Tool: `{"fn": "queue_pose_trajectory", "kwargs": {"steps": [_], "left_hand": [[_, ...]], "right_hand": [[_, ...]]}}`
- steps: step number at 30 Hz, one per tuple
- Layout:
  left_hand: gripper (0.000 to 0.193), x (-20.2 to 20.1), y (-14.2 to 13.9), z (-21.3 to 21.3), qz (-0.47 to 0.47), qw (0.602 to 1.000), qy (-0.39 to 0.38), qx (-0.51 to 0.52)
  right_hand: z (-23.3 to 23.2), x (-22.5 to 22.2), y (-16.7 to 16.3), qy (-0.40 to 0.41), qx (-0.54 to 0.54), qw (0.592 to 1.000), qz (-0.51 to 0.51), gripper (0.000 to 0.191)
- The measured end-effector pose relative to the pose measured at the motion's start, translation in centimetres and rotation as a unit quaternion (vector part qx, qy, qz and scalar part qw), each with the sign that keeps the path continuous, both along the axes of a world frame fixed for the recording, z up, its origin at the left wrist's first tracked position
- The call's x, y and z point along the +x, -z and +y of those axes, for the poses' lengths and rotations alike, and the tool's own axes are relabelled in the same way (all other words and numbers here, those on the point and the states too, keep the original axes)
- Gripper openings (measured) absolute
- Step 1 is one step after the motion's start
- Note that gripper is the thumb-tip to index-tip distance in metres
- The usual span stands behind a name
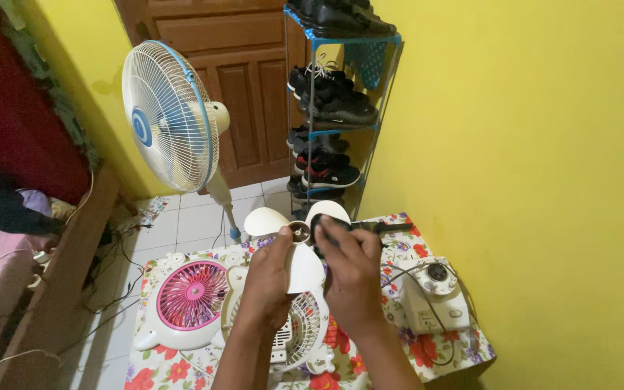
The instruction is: The person services a small desk fan on a table. They remove the fan blades and front cover, use a screwdriver to unscrew and open the motor housing, work on the internal components, then reattach the blades and handle the fan guard while reassembling the fan.
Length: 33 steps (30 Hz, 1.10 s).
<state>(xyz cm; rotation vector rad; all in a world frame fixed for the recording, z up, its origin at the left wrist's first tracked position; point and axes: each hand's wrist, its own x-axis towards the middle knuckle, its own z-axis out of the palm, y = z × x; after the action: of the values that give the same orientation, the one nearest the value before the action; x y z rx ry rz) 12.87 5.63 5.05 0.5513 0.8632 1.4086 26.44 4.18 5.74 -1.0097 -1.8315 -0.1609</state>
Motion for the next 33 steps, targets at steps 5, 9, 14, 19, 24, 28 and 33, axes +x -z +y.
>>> {"fn": "queue_pose_trajectory", "kwargs": {"steps": [5, 9, 14, 19, 24, 28, 33], "left_hand": [[0.033, 0.0, -0.5, -0.1, -0.009, 1.000, -0.022, 0.003], [0.037, 0.6, -0.1, -0.6, -0.020, 0.999, -0.025, -0.003], [0.039, 1.3, 0.2, -0.9, -0.010, 0.999, -0.047, 0.017], [0.040, 1.4, -0.4, -2.1, -0.018, 0.999, -0.040, -0.002], [0.038, 1.8, -0.8, -2.7, -0.020, 0.999, -0.044, 0.002], [0.038, 1.4, -0.4, -3.2, 0.002, 1.000, -0.023, 0.018], [0.040, 1.4, 0.5, -2.8, 0.031, 0.999, -0.023, 0.023]], "right_hand": [[0.0, -0.1, 0.3, 0.016, 0.008, 1.000, -0.001, 0.059], [0.3, 0.1, 0.6, 0.064, -0.022, 0.998, 0.016, 0.069], [-0.5, -0.3, 1.3, 0.004, 0.001, 1.000, 0.002, 0.065], [-0.6, 0.5, 1.1, 0.042, -0.020, 0.999, 0.029, 0.070], [-1.4, -0.1, 1.3, 0.021, 0.011, 1.000, -0.009, 0.061], [-1.3, 0.7, 0.9, 0.042, -0.025, 0.999, 0.016, 0.061], [-2.0, 0.6, 1.4, 0.008, -0.041, 0.999, 0.010, 0.061]]}}
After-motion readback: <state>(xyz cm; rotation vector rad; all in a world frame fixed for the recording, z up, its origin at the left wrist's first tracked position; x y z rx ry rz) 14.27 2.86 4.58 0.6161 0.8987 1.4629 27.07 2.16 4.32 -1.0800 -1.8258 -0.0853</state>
